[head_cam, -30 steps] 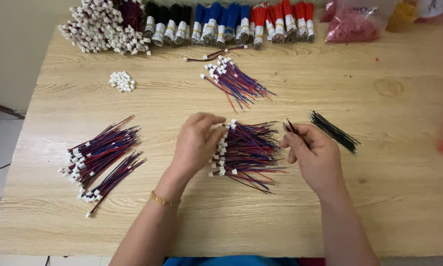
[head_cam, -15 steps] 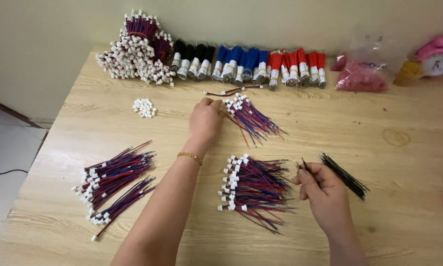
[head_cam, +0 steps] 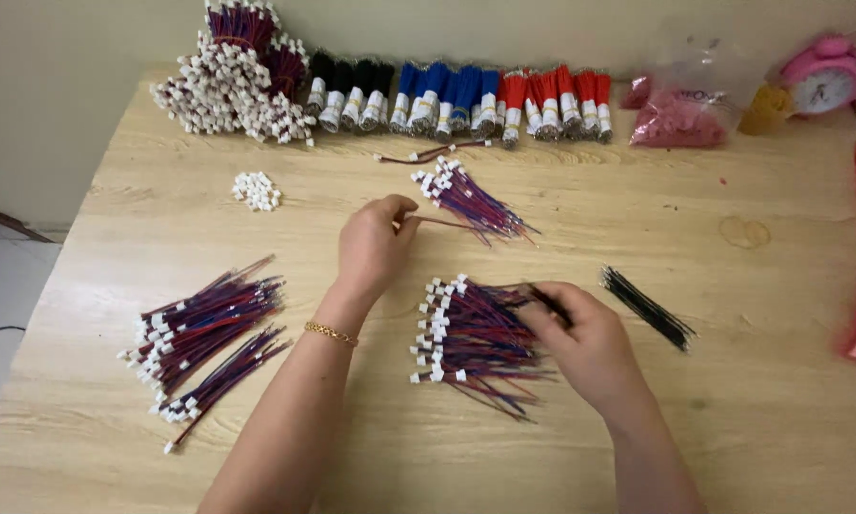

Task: Bundling small wire harnesses with connectors using plastic ties

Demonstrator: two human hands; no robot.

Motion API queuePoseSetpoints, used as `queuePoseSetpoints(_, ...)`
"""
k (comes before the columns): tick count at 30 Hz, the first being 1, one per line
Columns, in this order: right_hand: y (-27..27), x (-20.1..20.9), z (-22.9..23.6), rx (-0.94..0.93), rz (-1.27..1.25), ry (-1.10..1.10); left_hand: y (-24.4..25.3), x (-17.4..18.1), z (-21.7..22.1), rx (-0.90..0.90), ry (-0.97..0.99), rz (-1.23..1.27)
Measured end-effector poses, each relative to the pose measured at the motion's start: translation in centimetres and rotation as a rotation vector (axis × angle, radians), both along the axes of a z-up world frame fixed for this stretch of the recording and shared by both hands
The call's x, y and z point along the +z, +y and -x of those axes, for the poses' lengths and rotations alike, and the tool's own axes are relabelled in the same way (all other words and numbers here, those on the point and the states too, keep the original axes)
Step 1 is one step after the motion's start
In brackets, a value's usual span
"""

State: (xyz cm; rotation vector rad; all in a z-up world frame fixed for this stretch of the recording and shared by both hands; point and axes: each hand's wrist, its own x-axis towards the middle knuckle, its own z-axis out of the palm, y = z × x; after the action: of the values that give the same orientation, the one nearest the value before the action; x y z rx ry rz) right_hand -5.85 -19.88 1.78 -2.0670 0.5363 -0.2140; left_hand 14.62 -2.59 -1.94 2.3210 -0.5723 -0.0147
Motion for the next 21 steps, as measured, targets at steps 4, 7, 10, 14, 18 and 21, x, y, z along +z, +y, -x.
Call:
queuePoseSetpoints(4, 0.7, 0.8, 0.2, 0.136, 0.084, 0.082, 0.1, 1.5, 3.0, -0.057, -0.300, -0.148)
queuePoseSetpoints(7, 0.7, 0.5, 0.7, 0.194, 0.200, -0.121, -0.3, 3.8, 6.9, -0.711, -0.411, 0.188)
queuePoseSetpoints(10, 1.5, 2.1, 1.4, 0.093, -0.015, 0.048, -0.3, 2.6, 10.0, -0.781, 0.012, -0.562)
queuePoseSetpoints(14, 0.4, -0.9, 2.8, -0.046, -0.007, 0.065, 1.8, -0.1, 13.0, -0.620, -0.368, -0.465)
queuePoseSetpoints(18, 0.8, -1.6, 3.2, -0.062, -0.114, 0.024, 5.4, -1.0, 16.2, -0.361, -0.646, -0.174)
queuePoseSetpoints(21, 0.2, -4.1, 3.1, -0.037, -0.176, -0.035, 9.3, -0.5, 18.2, -0.210, -0.630, -0.282)
